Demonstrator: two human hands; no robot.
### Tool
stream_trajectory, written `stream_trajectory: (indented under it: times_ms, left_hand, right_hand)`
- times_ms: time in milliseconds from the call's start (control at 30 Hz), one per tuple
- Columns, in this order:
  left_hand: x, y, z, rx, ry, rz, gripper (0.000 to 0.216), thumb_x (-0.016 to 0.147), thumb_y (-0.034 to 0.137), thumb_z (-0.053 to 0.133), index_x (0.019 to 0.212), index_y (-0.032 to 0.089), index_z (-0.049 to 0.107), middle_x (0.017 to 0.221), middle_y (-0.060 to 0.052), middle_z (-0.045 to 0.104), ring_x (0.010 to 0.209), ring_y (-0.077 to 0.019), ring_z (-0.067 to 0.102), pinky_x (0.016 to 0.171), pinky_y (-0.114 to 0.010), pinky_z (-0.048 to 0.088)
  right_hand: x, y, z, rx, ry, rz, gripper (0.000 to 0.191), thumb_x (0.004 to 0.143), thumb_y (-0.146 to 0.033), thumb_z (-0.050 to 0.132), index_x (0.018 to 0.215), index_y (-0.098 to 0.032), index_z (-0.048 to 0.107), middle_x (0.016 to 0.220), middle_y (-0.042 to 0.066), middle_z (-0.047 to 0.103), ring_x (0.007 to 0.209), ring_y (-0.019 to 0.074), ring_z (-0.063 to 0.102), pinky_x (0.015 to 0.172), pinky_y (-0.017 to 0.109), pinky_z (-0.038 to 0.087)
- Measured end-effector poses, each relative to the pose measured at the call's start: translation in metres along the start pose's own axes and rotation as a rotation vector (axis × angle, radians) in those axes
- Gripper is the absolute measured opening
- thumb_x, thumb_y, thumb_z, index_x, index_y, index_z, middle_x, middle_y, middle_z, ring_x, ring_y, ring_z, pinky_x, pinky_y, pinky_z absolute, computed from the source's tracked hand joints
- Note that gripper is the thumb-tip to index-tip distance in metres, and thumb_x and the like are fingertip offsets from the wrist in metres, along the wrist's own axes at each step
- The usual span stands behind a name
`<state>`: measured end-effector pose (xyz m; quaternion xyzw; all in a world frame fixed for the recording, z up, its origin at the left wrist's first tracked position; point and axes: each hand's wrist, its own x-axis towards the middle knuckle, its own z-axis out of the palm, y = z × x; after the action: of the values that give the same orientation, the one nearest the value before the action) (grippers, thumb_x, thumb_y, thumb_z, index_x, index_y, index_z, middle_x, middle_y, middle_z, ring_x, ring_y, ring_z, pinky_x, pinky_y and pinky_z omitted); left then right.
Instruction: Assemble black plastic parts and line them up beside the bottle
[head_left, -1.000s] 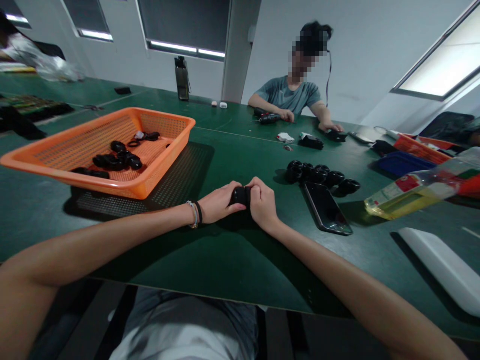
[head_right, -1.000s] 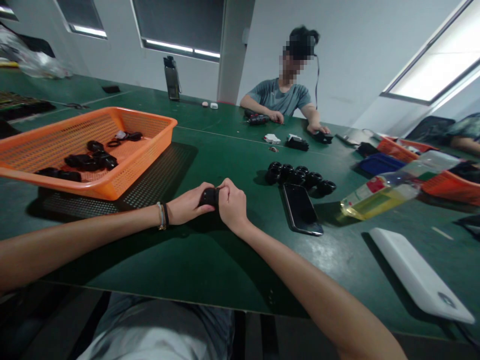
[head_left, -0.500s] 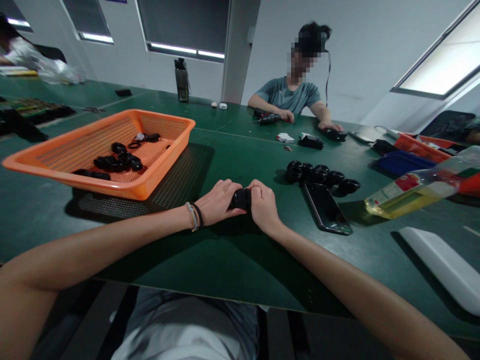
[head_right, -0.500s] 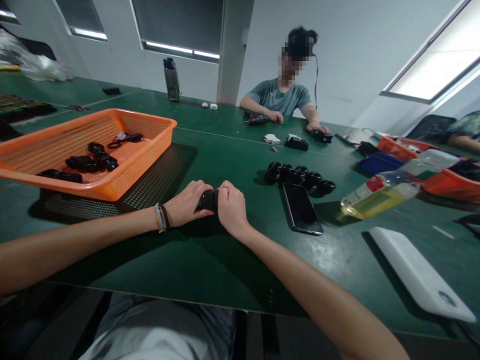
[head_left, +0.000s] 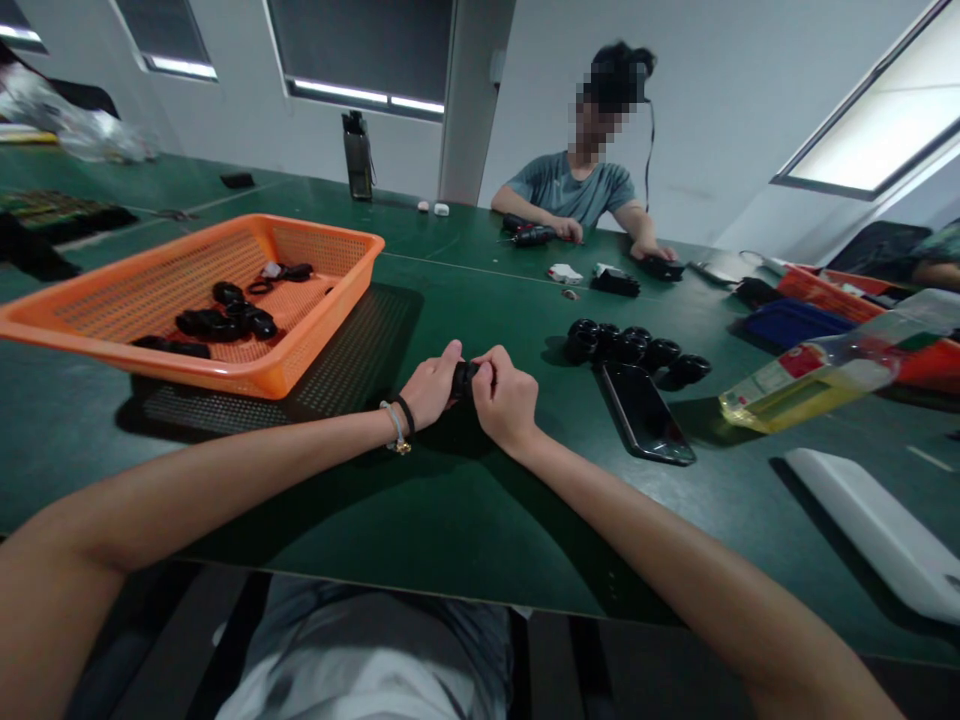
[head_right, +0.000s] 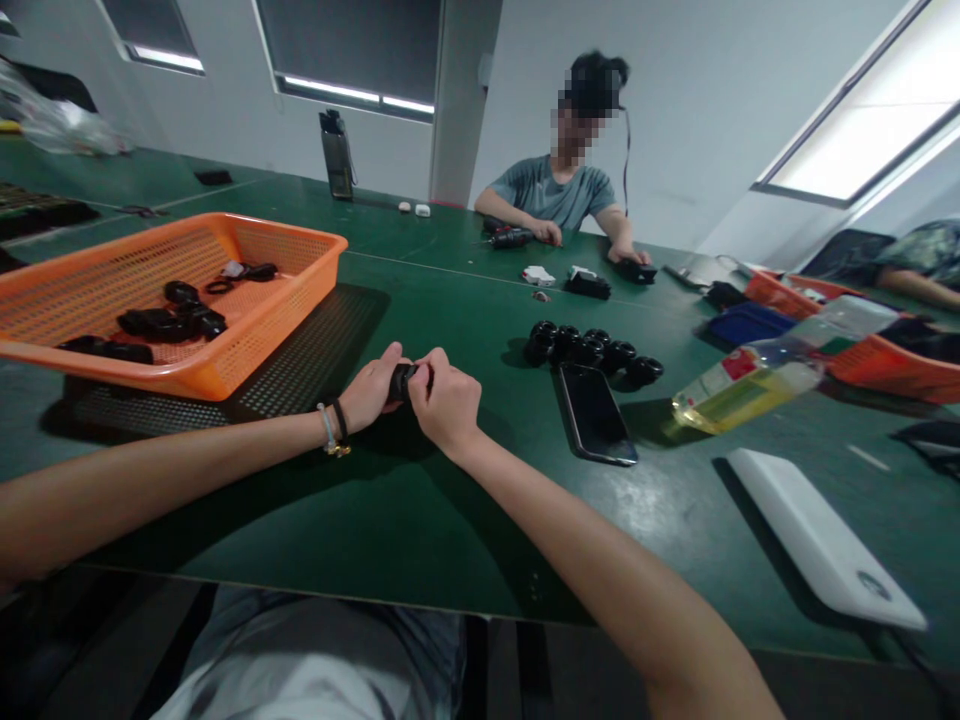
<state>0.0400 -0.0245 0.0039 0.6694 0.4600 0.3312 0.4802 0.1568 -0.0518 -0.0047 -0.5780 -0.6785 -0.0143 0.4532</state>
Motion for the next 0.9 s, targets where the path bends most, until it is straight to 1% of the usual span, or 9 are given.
stream_trajectory:
  times_ms: [33,100,200,267,367,567,733,800,900]
  left_hand:
    - [0.002,-0.001,0.002,0.028,0.040,0.011,0.058,0.088,0.056,0.014,0.060,0.016,0.046,0.048,0.001,0.040,0.045,-0.0111,0.043,0.045,-0.022,0.033]
    - [0.007,-0.003,0.004,0.175,0.116,0.083,0.056,0.091,0.047,0.013,0.059,0.017,0.046,0.049,0.000,0.043,0.049,-0.0131,0.046,0.049,-0.023,0.036]
    - [0.011,-0.006,0.003,0.425,0.201,0.174,0.043,0.092,0.032,0.019,0.071,0.017,0.053,0.058,-0.003,0.052,0.063,-0.0176,0.053,0.061,-0.027,0.041]
    - [0.012,-0.008,0.001,0.543,0.218,0.189,0.035,0.091,0.027,0.024,0.080,0.017,0.055,0.067,-0.006,0.057,0.071,-0.0203,0.055,0.068,-0.031,0.042]
    - [0.012,-0.010,-0.001,0.689,0.215,0.193,0.033,0.091,0.024,0.024,0.085,0.015,0.055,0.073,-0.009,0.059,0.075,-0.0221,0.056,0.073,-0.034,0.043]
    - [0.008,-0.003,-0.001,0.835,0.215,0.210,0.038,0.091,0.022,0.021,0.089,0.013,0.058,0.078,-0.011,0.063,0.075,-0.0220,0.058,0.071,-0.033,0.043]
    - [0.007,0.006,-0.002,0.838,0.225,0.217,0.047,0.091,0.022,0.017,0.086,0.013,0.062,0.077,-0.011,0.066,0.073,-0.0223,0.061,0.066,-0.031,0.041]
    - [0.007,0.007,-0.002,0.852,0.230,0.250,0.048,0.091,0.021,0.016,0.084,0.014,0.063,0.073,-0.010,0.067,0.071,-0.0217,0.061,0.064,-0.030,0.040]
    - [0.009,0.006,-0.004,0.928,0.234,0.344,0.047,0.090,0.022,0.018,0.083,0.013,0.064,0.071,-0.009,0.067,0.067,-0.0204,0.062,0.059,-0.028,0.037]
  right_hand:
    - [0.000,0.000,0.001,-0.015,0.005,-0.001,0.021,0.080,-0.026,0.031,0.071,-0.020,0.049,0.057,0.001,0.052,0.050,0.0139,0.046,0.052,0.025,0.030]
    - [0.002,0.000,0.004,-0.030,0.015,0.026,0.021,0.080,-0.024,0.030,0.070,-0.021,0.049,0.054,0.000,0.050,0.048,0.0135,0.044,0.051,0.025,0.028]
    - [0.005,0.000,0.009,0.004,0.006,0.084,0.022,0.079,-0.022,0.029,0.068,-0.021,0.048,0.051,-0.001,0.046,0.047,0.0136,0.041,0.050,0.025,0.026]
    - [0.007,-0.002,0.010,0.044,0.002,0.123,0.021,0.078,-0.020,0.029,0.066,-0.022,0.046,0.052,-0.001,0.046,0.048,0.0140,0.041,0.050,0.026,0.025]
    - [0.008,-0.006,0.010,0.101,-0.002,0.186,0.021,0.078,-0.019,0.028,0.062,-0.022,0.042,0.054,0.000,0.046,0.050,0.0148,0.041,0.051,0.026,0.026]
    - [0.010,-0.011,0.007,0.176,-0.045,0.280,0.021,0.078,-0.019,0.030,0.059,-0.023,0.036,0.052,-0.002,0.043,0.050,0.0154,0.040,0.050,0.026,0.025]
    - [0.013,-0.010,0.008,0.247,-0.026,0.381,0.026,0.079,-0.019,0.031,0.053,-0.023,0.034,0.050,-0.001,0.042,0.050,0.0154,0.038,0.050,0.026,0.025]
    - [0.015,-0.009,0.010,0.287,-0.026,0.419,0.028,0.079,-0.019,0.031,0.052,-0.023,0.034,0.050,-0.001,0.042,0.051,0.0150,0.037,0.049,0.026,0.025]
    - [0.016,-0.008,0.012,0.330,-0.035,0.523,0.029,0.078,-0.020,0.033,0.050,-0.022,0.035,0.051,-0.002,0.041,0.051,0.0138,0.036,0.049,0.026,0.025]
